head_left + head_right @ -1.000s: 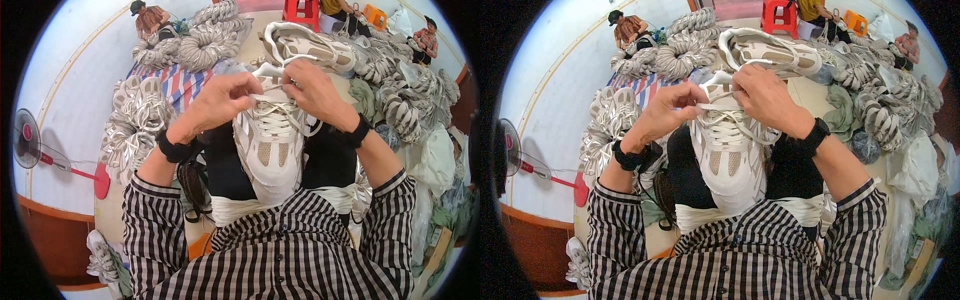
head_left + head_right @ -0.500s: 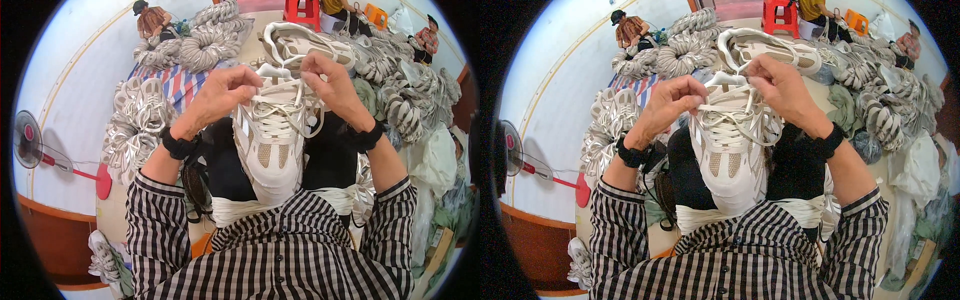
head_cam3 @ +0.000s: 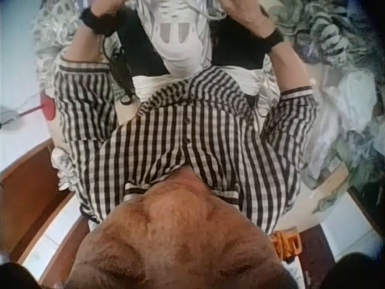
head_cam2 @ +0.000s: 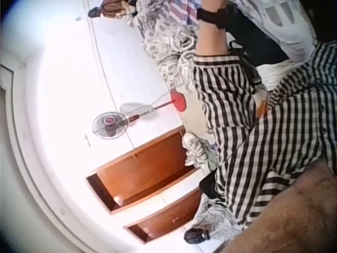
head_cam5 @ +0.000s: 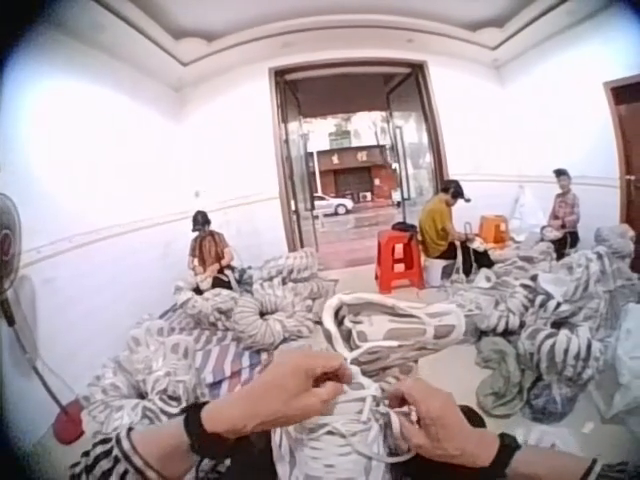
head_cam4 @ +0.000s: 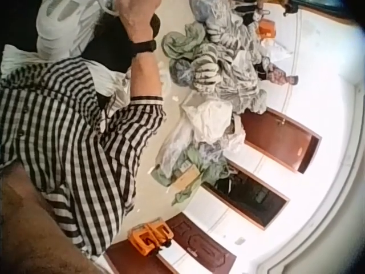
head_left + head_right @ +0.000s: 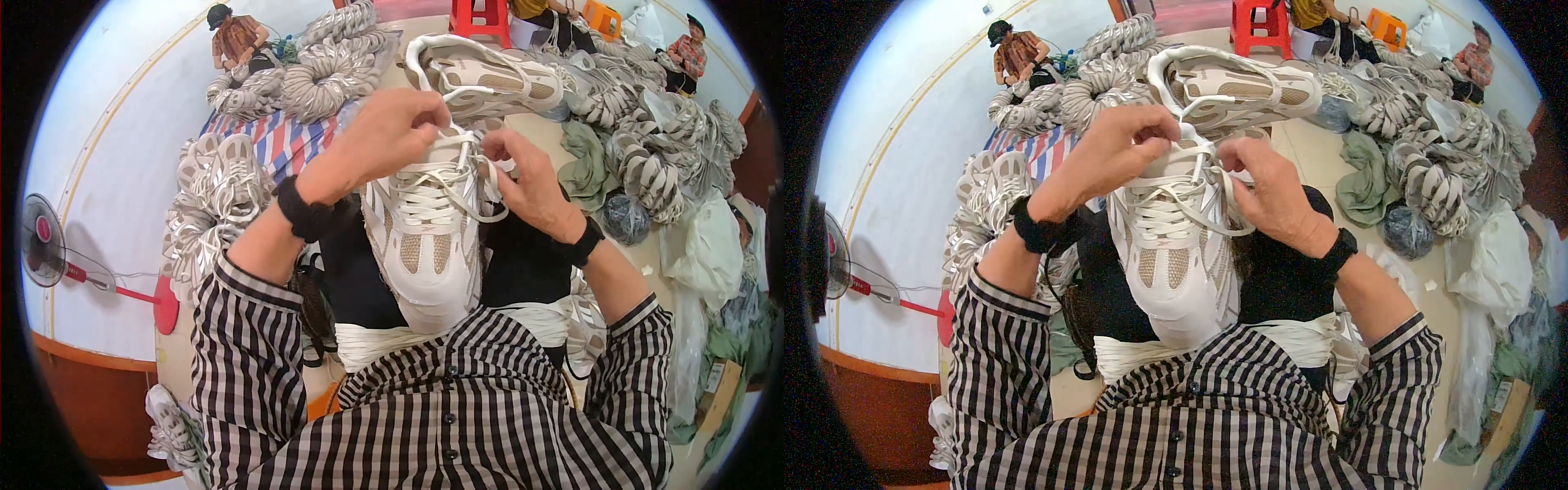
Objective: Lacing white athletic shoes in a shoe manufacturing environment.
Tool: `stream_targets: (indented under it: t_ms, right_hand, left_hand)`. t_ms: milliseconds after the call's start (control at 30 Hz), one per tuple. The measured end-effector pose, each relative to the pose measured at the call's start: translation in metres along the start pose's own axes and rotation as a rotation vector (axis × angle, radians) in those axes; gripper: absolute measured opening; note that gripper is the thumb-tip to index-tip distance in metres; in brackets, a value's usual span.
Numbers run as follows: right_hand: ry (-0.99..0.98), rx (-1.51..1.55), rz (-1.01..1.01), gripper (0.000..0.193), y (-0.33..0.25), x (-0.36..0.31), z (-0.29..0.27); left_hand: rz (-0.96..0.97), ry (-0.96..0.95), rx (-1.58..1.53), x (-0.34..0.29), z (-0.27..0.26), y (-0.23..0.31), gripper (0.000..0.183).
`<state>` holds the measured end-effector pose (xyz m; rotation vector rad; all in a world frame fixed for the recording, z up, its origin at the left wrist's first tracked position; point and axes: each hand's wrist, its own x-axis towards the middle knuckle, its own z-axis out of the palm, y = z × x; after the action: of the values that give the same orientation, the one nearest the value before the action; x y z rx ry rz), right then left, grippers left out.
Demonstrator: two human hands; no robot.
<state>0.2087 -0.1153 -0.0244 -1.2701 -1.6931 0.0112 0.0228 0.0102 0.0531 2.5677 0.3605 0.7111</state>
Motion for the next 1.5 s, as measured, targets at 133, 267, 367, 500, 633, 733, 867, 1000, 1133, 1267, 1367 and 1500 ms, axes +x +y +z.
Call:
stream_targets:
  t_ms: [133, 267, 367, 500, 633, 733, 867, 1000, 1133, 1267, 1367, 1500]
  right_hand:
    - [0.039, 0.032, -0.058, 0.013, -0.004, 0.001, 0.008]
    - [0.031, 0.177, 0.119, 0.008, 0.000, -0.002, 0.012]
    - [0.027, 0.557, 0.346, 0.010, 0.002, -0.006, 0.016]
    - [-0.015, 0.685, 0.430, 0.010, 0.002, -0.008, 0.018]
    - [-0.011, 0.458, 0.403, 0.008, 0.001, -0.001, 0.024]
    - [-0.064, 0.378, 0.343, 0.011, 0.000, 0.001, 0.023]
    - [-0.102, 0.327, 0.291, 0.014, -0.004, -0.002, 0.018]
    - [-0.145, 0.374, 0.364, 0.023, -0.007, 0.001, 0.014]
    - [-0.111, 0.326, 0.311, 0.027, -0.006, 0.007, 0.021]
    - [-0.090, 0.305, 0.268, 0.026, -0.007, 0.006, 0.024]
    - [-0.118, 0.303, 0.279, 0.028, -0.007, 0.003, 0.023]
    - [-0.032, 0.421, 0.371, 0.031, 0.002, 0.005, 0.026]
  left_hand:
    - [0.016, -0.171, 0.045, 0.018, 0.006, 0.000, 0.015]
    - [-0.027, -0.266, -0.016, 0.030, 0.010, -0.002, 0.016]
    - [-0.332, -0.420, -0.299, 0.033, 0.006, -0.003, 0.011]
    - [-0.368, -0.510, -0.391, 0.033, 0.002, -0.002, 0.009]
    - [-0.359, -0.522, -0.401, 0.031, 0.002, -0.006, 0.008]
    - [-0.281, -0.524, -0.357, 0.027, 0.004, -0.016, 0.010]
    - [0.042, -0.354, -0.086, 0.028, 0.022, -0.028, 0.019]
    - [0.058, -0.201, 0.073, 0.026, 0.039, -0.031, 0.020]
    - [0.072, -0.136, 0.161, 0.020, 0.045, -0.029, 0.017]
    - [0.171, -0.099, 0.284, 0.021, 0.046, -0.027, 0.017]
    - [0.182, -0.157, 0.348, 0.022, 0.044, -0.024, 0.018]
    - [0.407, -0.164, 0.636, 0.013, 0.032, -0.006, 0.014]
